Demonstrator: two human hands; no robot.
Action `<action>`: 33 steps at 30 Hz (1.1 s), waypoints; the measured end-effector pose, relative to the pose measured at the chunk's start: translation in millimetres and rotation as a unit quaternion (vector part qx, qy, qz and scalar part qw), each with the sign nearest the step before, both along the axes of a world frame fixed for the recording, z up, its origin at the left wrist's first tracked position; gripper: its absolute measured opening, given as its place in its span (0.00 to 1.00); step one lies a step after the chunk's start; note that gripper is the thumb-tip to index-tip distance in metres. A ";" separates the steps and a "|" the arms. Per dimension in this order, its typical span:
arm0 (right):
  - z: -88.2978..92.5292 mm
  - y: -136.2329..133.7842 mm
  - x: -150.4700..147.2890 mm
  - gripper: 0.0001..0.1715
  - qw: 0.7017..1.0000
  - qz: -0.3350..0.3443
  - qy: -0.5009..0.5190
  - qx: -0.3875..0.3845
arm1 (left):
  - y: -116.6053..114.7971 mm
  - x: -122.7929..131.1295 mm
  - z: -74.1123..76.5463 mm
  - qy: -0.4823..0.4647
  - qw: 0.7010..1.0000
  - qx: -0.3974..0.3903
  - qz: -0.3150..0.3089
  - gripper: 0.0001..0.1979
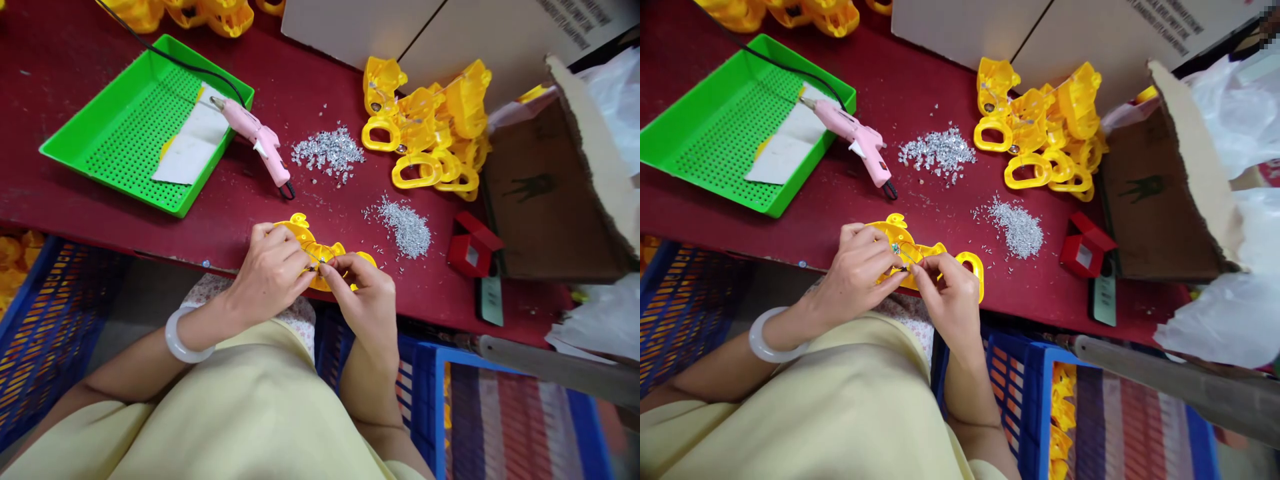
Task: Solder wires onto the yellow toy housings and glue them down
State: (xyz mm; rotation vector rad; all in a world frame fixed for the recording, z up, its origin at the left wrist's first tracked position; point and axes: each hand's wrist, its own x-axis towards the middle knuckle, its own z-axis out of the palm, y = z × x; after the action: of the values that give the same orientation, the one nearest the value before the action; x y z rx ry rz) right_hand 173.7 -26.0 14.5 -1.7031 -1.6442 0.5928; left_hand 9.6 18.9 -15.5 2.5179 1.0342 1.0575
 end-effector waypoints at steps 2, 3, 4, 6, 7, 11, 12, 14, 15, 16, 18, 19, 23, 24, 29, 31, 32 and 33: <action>0.0 -0.6 -0.6 0.08 1.000 0.001 -0.013 0.000 | -0.7 1.7 -1.0 -0.001 1.000 0.011 0.007 0.12; 0.2 -0.9 -0.8 0.07 1.000 0.008 -0.017 -0.006 | -1.1 2.4 -1.3 0.000 1.000 0.015 0.007 0.12; 0.6 -1.2 -0.8 0.07 1.000 0.016 -0.021 -0.013 | -1.4 2.8 -1.6 0.003 1.000 0.019 0.007 0.12; 1.0 -2.2 0.1 0.08 0.999 0.024 -0.024 -0.020 | -1.7 2.3 -1.7 0.011 1.000 0.025 0.004 0.12; 0.9 -2.9 1.2 0.08 0.999 0.018 -0.022 -0.017 | -1.7 1.4 -1.9 0.012 1.000 0.027 -0.001 0.12; -1.5 -5.5 11.0 0.09 0.998 -0.065 -0.013 -0.007 | -1.0 -5.5 -5.5 -0.006 0.999 0.023 -0.031 0.10; -2.4 -5.8 14.4 0.09 0.996 -0.087 -0.018 -0.010 | -1.0 -7.4 -7.3 -0.011 0.999 0.022 -0.038 0.09; -3.8 -5.8 20.9 0.09 0.992 -0.116 -0.039 -0.024 | -1.2 -10.3 -11.3 -0.013 0.998 0.025 -0.051 0.07; -4.4 -5.7 23.8 0.08 0.991 -0.122 -0.051 -0.032 | -1.6 -11.1 -13.3 -0.011 0.998 0.032 -0.058 0.07; -4.9 -5.7 26.4 0.08 0.990 -0.124 -0.061 -0.041 | -2.1 -11.4 -15.1 -0.008 0.997 0.042 -0.064 0.07; -5.9 -5.9 30.8 0.08 0.988 -0.122 -0.074 -0.057 | -3.2 -10.7 -18.0 0.000 0.996 0.062 -0.071 0.09; -6.5 -6.4 32.6 0.08 0.987 -0.121 -0.080 -0.063 | -3.9 -10.0 -19.0 0.003 0.995 0.070 -0.074 0.09; -8.6 -9.3 38.4 0.09 0.984 -0.129 -0.091 -0.085 | -5.8 -6.9 -20.8 0.010 0.994 0.078 -0.074 0.10; -9.1 -10.0 39.4 0.09 0.983 -0.130 -0.091 -0.090 | -6.1 -6.4 -20.7 0.012 0.994 0.078 -0.072 0.11; -11.2 -10.3 40.1 0.10 0.981 -0.138 -0.088 -0.103 | -6.7 -4.2 -19.6 0.013 0.994 0.086 -0.060 0.14; -12.0 -9.1 38.6 0.10 0.980 -0.138 -0.097 -0.104 | -6.7 -3.6 -19.5 0.007 0.994 0.089 -0.059 0.14; -12.4 -8.5 37.6 0.09 0.979 -0.139 -0.104 -0.104 | -6.8 -3.4 -19.7 0.005 0.994 0.090 -0.059 0.14; -12.9 -8.0 36.6 0.09 0.978 -0.141 -0.113 -0.103 | -6.9 -3.3 -20.0 0.003 0.994 0.090 -0.058 0.13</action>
State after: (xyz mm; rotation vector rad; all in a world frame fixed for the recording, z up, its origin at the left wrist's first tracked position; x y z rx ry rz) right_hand 210.3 -34.0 1.6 -2.1781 -1.4909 0.4565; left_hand 6.4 12.0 -35.5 2.6866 0.8155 1.1565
